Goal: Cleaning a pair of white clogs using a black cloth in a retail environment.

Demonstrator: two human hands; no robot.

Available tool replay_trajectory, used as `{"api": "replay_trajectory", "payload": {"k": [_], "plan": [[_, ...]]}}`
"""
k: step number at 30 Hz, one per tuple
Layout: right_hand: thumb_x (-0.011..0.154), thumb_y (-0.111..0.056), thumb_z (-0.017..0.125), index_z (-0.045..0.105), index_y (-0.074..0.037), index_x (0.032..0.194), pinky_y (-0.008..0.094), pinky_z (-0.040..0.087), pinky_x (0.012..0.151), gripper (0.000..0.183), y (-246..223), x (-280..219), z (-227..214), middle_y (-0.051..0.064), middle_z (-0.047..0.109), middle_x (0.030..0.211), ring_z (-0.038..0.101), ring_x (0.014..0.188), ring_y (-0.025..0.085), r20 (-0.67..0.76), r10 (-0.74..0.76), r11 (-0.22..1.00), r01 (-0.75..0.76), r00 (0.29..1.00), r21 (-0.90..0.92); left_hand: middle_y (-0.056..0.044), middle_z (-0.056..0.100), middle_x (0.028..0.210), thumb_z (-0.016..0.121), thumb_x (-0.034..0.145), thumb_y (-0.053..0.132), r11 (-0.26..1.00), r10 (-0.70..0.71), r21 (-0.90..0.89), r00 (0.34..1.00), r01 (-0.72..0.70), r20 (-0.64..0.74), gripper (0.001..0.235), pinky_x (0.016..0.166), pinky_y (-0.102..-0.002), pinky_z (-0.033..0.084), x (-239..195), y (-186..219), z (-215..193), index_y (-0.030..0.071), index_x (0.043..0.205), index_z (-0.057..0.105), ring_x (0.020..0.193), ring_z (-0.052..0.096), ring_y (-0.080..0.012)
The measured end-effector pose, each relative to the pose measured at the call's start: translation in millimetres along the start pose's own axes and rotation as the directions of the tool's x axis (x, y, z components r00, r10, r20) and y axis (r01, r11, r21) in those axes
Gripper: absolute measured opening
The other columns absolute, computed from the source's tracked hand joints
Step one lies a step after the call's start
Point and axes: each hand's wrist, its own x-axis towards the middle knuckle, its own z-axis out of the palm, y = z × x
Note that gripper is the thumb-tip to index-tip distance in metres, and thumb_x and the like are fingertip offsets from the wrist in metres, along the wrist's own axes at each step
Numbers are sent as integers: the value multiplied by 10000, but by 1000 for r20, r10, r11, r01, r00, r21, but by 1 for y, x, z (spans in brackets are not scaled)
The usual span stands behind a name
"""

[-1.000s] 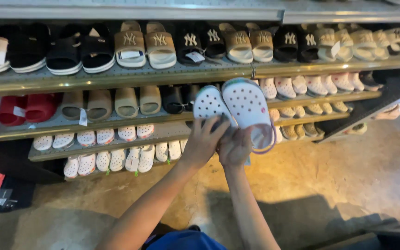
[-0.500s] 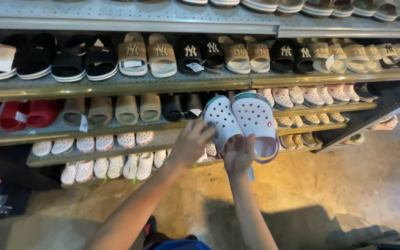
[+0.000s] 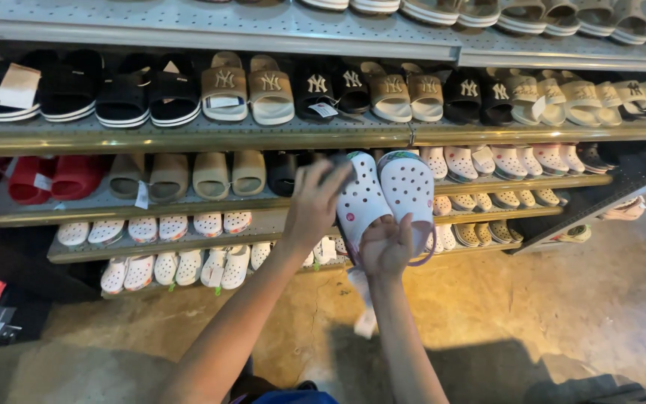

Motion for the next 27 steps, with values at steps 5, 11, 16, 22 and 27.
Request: {"api": "replay_trajectory", "payload": {"k": [5, 11, 16, 22, 27], "plan": [[1007, -218, 542, 471, -22, 1419, 440, 511, 1049, 462, 1, 13, 11, 168, 665, 1224, 631, 1185, 298, -41, -92, 994, 89, 995, -70, -129, 613, 1253, 663, 834, -78, 999, -52, -4, 999, 52, -2, 533, 956, -473, 531, -54, 6, 23, 110, 1333, 667, 1145, 603, -386], [1041, 53, 629, 471, 19, 1240, 371, 558, 792, 256, 9, 23, -83, 158, 630, 1077, 650, 936, 255, 39, -130, 961, 136, 991, -240, -139, 649, 1246, 703, 815, -22, 985, -80, -150, 995, 87, 55, 480, 1006, -464, 515, -49, 11, -6, 55, 1284, 637, 1179, 618, -376], [951, 126, 608, 398, 6, 1191, 378, 606, 802, 340, 20, -1, -18, 140, 632, 1005, 680, 899, 238, -44, -108, 930, 85, 993, -359, -154, 646, 1213, 727, 828, -5, 995, -82, -68, 987, 73, -137, 419, 979, -471, 504, 8, 0, -31, 50, 1232, 630, 1117, 614, -387], [846, 189, 556, 360, 5, 1277, 326, 602, 776, 508, 33, -10, -8, 159, 680, 1003, 711, 898, 234, -30, -46, 898, 28, 999, -440, -105, 669, 1111, 633, 848, -26, 984, -38, 176, 996, 22, 84, 356, 901, -462, 506, -3, -8, 18, 96, 1177, 694, 1019, 590, -368], [865, 223, 598, 379, 10, 1456, 262, 542, 603, 665, 21, -19, -15, 87, 601, 882, 620, 697, 154, 126, -100, 845, 151, 987, -513, -124, 645, 1090, 631, 860, -1, 977, 107, 156, 970, -143, 218, 297, 867, -443, 529, 8, -31, 1, 104, 1123, 721, 1024, 581, -372]]}}
